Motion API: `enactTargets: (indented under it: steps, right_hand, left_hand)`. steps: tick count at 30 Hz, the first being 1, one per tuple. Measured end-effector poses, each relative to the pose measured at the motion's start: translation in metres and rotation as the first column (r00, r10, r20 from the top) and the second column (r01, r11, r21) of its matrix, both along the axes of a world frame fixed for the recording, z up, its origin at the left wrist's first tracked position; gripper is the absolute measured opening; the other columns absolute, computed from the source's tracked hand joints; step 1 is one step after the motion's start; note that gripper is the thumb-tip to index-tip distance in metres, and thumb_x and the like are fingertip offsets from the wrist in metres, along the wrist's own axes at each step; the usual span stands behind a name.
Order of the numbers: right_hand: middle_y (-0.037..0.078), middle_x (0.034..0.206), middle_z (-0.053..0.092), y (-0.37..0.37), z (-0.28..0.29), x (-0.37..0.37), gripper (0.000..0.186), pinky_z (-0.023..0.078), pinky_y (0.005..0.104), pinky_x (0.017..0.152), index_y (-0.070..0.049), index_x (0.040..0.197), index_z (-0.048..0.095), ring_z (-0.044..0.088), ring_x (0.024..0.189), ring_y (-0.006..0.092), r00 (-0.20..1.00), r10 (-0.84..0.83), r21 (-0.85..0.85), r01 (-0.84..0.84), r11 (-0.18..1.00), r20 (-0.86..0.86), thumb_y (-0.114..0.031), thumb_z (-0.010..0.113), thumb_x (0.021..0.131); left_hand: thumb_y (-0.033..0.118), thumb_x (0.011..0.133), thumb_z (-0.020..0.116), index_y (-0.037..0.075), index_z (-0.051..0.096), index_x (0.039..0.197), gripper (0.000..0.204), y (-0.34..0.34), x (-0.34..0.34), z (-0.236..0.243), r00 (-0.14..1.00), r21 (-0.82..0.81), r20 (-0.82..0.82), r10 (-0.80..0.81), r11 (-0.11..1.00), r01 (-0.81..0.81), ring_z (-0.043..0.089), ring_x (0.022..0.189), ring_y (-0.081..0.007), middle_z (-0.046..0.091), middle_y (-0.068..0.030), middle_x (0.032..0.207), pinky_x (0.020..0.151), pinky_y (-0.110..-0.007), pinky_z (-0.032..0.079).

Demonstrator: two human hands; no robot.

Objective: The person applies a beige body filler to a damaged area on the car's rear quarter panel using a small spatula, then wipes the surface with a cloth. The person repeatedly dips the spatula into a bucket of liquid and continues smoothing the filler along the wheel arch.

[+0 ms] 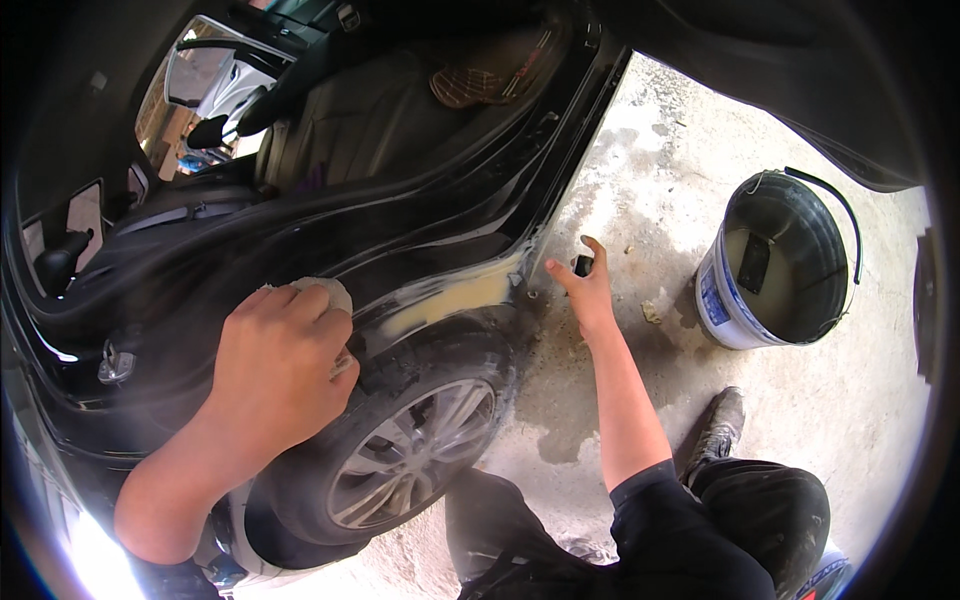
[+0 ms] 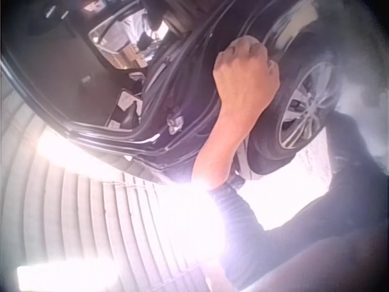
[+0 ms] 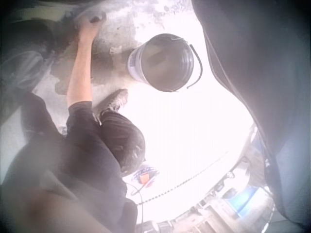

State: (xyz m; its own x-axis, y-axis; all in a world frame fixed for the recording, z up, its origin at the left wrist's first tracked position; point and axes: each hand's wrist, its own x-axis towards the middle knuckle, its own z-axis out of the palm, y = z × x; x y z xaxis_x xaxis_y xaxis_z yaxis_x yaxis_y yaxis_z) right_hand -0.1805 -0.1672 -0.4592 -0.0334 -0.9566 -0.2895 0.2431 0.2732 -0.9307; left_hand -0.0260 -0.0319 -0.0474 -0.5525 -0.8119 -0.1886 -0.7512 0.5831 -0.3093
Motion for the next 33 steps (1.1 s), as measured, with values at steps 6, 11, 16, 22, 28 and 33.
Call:
enactTargets:
  steps: [6,11,16,22,28,33]
  right_hand:
    - [0.01,0.113,0.067,-0.004,0.0,-0.001,0.044,0.054,0.0338,0.075,-0.006,0.143,0.049,0.064,0.084,0.0143,0.973,0.012,-0.061,0.002,0.998,0.23,-0.011,0.068,0.104]
    - [0.01,0.113,0.074,-0.012,-0.005,-0.015,0.03,0.057,0.0361,0.088,-0.003,0.137,0.06,0.069,0.095,0.0173,0.795,0.111,-0.056,-0.096,0.994,0.596,-0.006,0.061,0.108]
    - [0.008,0.123,0.078,-0.015,-0.005,-0.018,0.033,0.053,0.0311,0.105,0.002,0.141,0.073,0.07,0.115,0.0134,0.952,0.101,-0.099,-0.075,0.992,0.289,-0.016,0.066,0.115]
    - [0.006,0.12,0.077,-0.012,-0.009,-0.014,0.037,0.051,0.0288,0.103,-0.001,0.147,0.071,0.065,0.117,0.0119,0.962,0.037,-0.064,-0.02,0.998,0.269,-0.018,0.067,0.115]
    - [0.004,0.109,0.075,-0.011,-0.005,-0.004,0.037,0.053,0.03,0.088,-0.004,0.144,0.071,0.067,0.096,0.0133,0.87,0.076,0.015,-0.095,0.995,0.487,-0.004,0.07,0.107]
    - [0.004,0.106,0.075,-0.011,0.004,0.005,0.034,0.052,0.03,0.086,-0.001,0.135,0.074,0.067,0.092,0.0133,0.998,0.025,-0.374,-0.001,0.927,0.059,0.003,0.072,0.102]
  left_hand:
    - [0.017,0.079,0.08,0.003,0.077,0.086,0.016,0.0,0.0,0.002,1.0,-0.021,-0.015,0.022,1.0,-0.022,0.074,0.092,-0.0322,0.073,-0.0119,0.099,0.085,-0.044,0.059]
    - [0.017,0.079,0.08,0.003,0.077,0.086,0.016,0.002,0.002,0.004,0.992,-0.075,0.013,0.123,0.99,-0.122,0.074,0.092,-0.0324,0.073,-0.0121,0.099,0.085,-0.045,0.059]
    - [0.017,0.08,0.08,0.003,0.076,0.086,0.016,0.002,0.002,0.003,0.996,-0.046,-0.026,0.081,0.996,-0.082,0.074,0.091,-0.0327,0.073,-0.0123,0.098,0.085,-0.045,0.059]
    - [0.017,0.08,0.08,0.002,0.076,0.086,0.016,0.002,0.0,0.003,0.996,-0.056,-0.014,0.091,0.994,-0.091,0.074,0.091,-0.033,0.073,-0.0126,0.098,0.085,-0.045,0.06]
    - [0.017,0.081,0.08,0.002,0.076,0.087,0.016,0.002,0.0,0.003,0.995,-0.066,0.002,0.096,0.993,-0.096,0.074,0.091,-0.0333,0.073,-0.0129,0.098,0.084,-0.045,0.06]
    - [0.017,0.081,0.08,0.002,0.076,0.087,0.016,0.002,0.0,0.003,0.994,-0.077,0.013,0.107,0.991,-0.106,0.075,0.091,-0.0336,0.073,-0.0131,0.098,0.084,-0.045,0.06]
